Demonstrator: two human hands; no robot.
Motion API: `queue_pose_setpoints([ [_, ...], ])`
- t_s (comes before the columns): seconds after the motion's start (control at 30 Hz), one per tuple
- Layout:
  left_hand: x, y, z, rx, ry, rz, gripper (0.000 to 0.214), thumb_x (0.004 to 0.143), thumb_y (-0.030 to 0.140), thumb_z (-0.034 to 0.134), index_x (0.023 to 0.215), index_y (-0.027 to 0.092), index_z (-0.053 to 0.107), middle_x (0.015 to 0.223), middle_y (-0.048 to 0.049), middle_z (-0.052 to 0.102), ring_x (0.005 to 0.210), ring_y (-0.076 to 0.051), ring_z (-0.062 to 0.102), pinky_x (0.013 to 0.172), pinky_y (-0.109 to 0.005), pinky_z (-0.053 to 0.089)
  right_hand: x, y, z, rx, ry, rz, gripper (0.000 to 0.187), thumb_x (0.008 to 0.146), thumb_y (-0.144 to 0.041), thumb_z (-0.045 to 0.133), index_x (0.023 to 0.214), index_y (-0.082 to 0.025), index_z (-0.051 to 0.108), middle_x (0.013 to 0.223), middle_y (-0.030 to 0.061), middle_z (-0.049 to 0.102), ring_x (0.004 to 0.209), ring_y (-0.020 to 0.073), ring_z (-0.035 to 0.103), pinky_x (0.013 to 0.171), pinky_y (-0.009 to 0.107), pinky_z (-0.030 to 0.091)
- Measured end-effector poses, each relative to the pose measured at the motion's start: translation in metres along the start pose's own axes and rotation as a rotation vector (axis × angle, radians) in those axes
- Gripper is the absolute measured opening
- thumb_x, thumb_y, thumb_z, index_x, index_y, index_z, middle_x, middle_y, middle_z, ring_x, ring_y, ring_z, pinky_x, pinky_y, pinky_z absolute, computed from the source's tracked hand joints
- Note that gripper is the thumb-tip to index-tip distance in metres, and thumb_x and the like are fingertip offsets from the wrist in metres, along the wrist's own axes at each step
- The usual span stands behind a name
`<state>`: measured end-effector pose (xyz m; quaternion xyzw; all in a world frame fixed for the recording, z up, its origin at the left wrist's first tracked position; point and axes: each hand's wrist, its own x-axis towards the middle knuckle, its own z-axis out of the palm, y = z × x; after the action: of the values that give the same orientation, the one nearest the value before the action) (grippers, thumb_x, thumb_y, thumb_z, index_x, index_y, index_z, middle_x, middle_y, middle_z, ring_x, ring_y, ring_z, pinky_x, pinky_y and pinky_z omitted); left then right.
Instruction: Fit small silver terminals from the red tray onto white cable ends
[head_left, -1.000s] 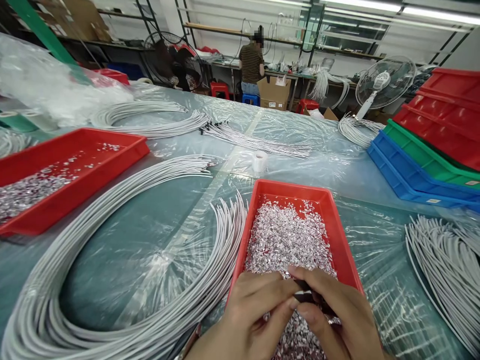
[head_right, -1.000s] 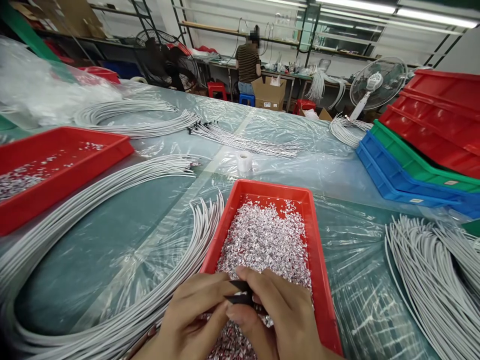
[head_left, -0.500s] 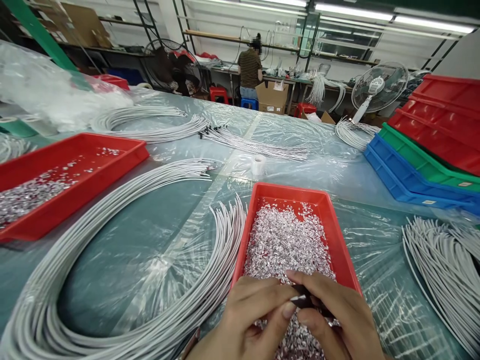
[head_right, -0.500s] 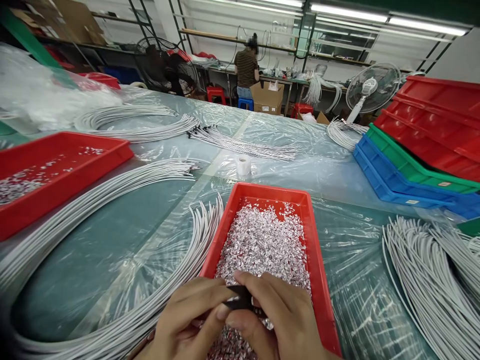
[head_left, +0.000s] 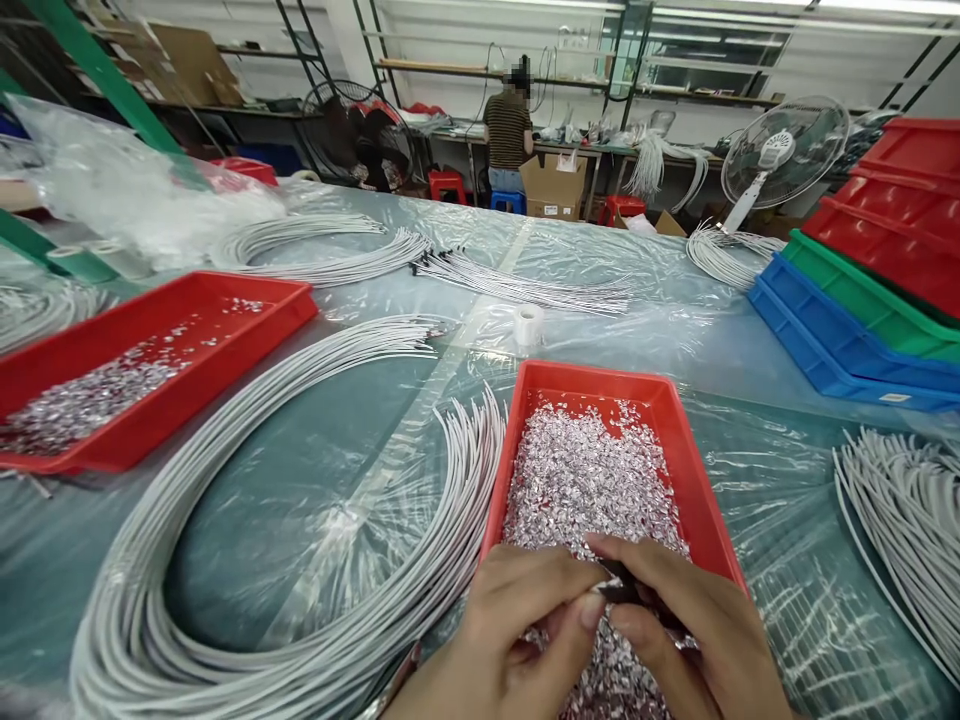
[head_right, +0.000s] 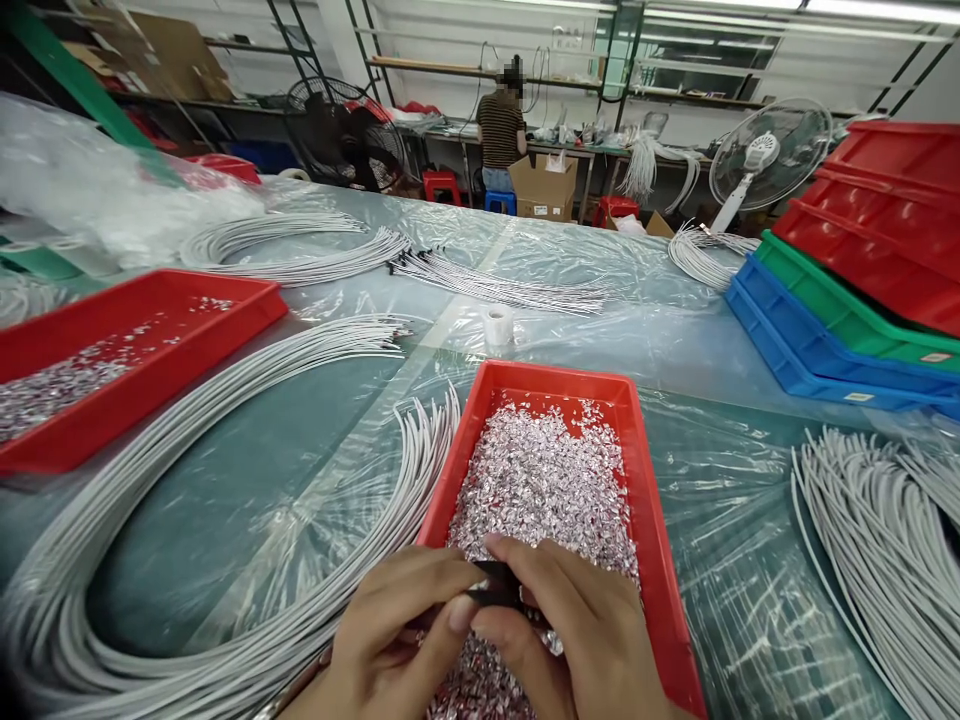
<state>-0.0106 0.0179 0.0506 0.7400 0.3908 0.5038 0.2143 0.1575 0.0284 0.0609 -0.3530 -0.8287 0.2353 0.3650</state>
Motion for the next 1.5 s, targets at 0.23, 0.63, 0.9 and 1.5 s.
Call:
queue_pose_setpoints([
  [0.23,0.0,-0.002,0.003,0.0,-0.053,-0.006,0.019,0.093,0.021,0.039,0.082,0.019,0.055,0.056,0.0021,0.056,0.049,-0.011,0.055,0.051,-0.023,0.044,0.002,-0.002,0.001,0.008,-0.017,0.019,0.027,0.096,-0.029,0.043,0.122,-0.025,0.045,0.09,0.0028,0.068,0.081,0.0171,0.067,0.065,0.025,0.055],
  [0.63,0.001,-0.005,0.006,0.049,-0.035,0.076,0.017,0.092,0.018,0.038,0.08,0.019,0.051,0.06,0.0016,0.06,0.051,-0.011,0.057,0.05,-0.023,0.043,0.003,-0.003,0.002,0.03,0.017,0.051,0.025,0.092,-0.025,0.048,0.117,-0.024,0.048,0.086,0.0004,0.068,0.076,0.0155,0.067,0.064,0.023,0.055],
  [0.9,-0.002,-0.007,0.003,0.115,0.03,0.1,0.016,0.091,0.017,0.04,0.089,0.017,0.055,0.06,-0.0006,0.06,0.049,-0.011,0.055,0.046,-0.024,0.04,0.004,-0.005,0.0,0.149,0.004,0.117,0.023,0.089,-0.026,0.052,0.111,-0.024,0.056,0.087,0.0005,0.07,0.07,0.0136,0.067,0.062,0.019,0.055],
  [1.5,0.004,-0.005,0.004,-0.11,-0.117,-0.095,0.022,0.086,0.01,0.044,0.067,0.017,0.051,0.06,-0.0005,0.06,0.05,-0.009,0.053,0.045,-0.023,0.036,0.011,0.0,-0.028,-0.015,-0.073,0.08,0.029,0.085,-0.016,0.058,0.111,-0.03,0.056,0.081,-0.005,0.07,0.058,0.0099,0.064,0.053,0.017,0.052],
])
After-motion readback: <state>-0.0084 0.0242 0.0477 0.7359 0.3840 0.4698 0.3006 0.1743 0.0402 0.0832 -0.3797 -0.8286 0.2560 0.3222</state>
